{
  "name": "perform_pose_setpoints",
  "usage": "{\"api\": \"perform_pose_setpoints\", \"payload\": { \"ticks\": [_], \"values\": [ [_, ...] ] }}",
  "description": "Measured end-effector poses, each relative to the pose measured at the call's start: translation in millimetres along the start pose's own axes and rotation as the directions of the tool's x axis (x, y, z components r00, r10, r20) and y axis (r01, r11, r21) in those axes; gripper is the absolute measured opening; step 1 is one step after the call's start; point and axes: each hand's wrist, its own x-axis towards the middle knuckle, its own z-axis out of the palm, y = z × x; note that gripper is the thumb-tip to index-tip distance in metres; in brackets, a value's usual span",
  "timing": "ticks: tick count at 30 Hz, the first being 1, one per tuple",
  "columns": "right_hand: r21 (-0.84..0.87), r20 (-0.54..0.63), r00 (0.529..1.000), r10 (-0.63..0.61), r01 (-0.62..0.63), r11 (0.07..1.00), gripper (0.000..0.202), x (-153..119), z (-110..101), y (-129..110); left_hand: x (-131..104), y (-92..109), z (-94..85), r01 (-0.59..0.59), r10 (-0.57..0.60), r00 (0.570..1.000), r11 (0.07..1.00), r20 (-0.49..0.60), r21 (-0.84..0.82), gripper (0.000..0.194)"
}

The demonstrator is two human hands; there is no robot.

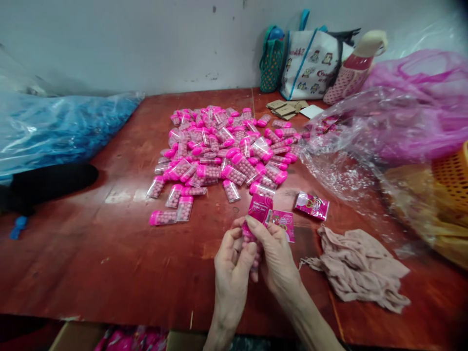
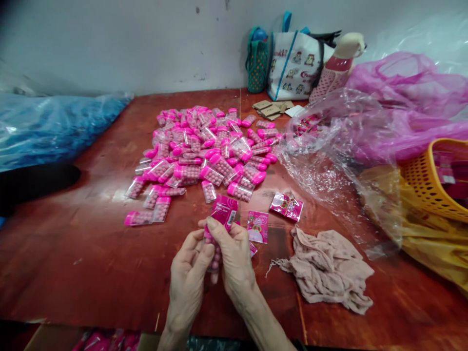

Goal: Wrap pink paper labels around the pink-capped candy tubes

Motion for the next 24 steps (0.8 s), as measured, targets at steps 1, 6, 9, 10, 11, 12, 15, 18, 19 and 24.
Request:
{"api": "perform_pose_setpoints", "payload": {
  "ticks": [1, 6, 9, 10, 11, 12, 15, 18, 19, 24],
  "values": [
    [-0.001, -0.016, 1.0, 0.003, -0.003, 1.0, 0.035, 1.1, -0.3, -0.5, 0.0, -0.6, 0.7, 0.024, -0.023, 0.999, 0.999, 0.035, -0.033, 0.02],
    [-0.176, -0.109, 0.992, -0.059, 0.04, 0.984, 0.034, 1.8, -4.4, 3.3, -1.8, -2.3, 4.7, 0.049, -0.044, 0.998, 0.993, 0.048, -0.106, 0.021],
    [-0.276, -0.102, 0.992, -0.075, 0.045, 0.96, 0.034, -1.6, -8.0, 8.2, -5.8, -4.3, 4.5, 0.068, -0.067, 0.998, 0.998, 0.011, -0.013, 0.021],
    [-0.277, -0.096, 0.993, -0.071, 0.042, 0.96, 0.033, -2.7, -9.4, 9.5, -6.6, -5.5, 4.0, 0.067, -0.067, 0.998, 0.997, 0.001, 0.025, 0.022],
    [-0.264, -0.09, 0.994, -0.063, 0.037, 0.964, 0.032, -3.7, -10.9, 10.4, -6.9, -6.8, 3.5, 0.053, -0.052, 0.999, 0.996, -0.013, 0.067, 0.022],
    [-0.241, -0.082, 0.995, -0.053, 0.032, 0.97, 0.031, -4.3, -12.6, 11.0, -6.5, -8.0, 3.1, 0.027, -0.025, 0.999, 0.994, -0.023, 0.109, 0.022],
    [-0.126, -0.015, 1.0, -0.002, 0.0, 0.992, 0.029, -4.9, -17.9, 11.7, -1.1, -9.2, 2.8, -0.051, 0.053, 0.999, 0.985, -0.006, 0.168, 0.02],
    [-0.001, 0.075, 0.997, -0.029, 0.029, 1.0, 0.026, -6.8, -21.9, 13.6, 5.7, -6.7, 2.5, -0.071, 0.073, 0.997, 0.993, -0.011, 0.099, 0.017],
    [0.009, 0.084, 0.995, -0.062, 0.061, 0.998, 0.024, -8.3, -22.4, 14.7, 7.3, -5.9, 2.2, -0.075, 0.077, 0.997, 0.994, -0.03, 0.08, 0.016],
    [-0.178, 0.077, 0.976, -0.202, 0.213, 0.961, 0.028, -18.3, -19.2, 18.9, 9.0, -5.8, 1.4, -0.103, 0.1, 0.986, 0.995, -0.132, -0.012, 0.015]
  ]
}}
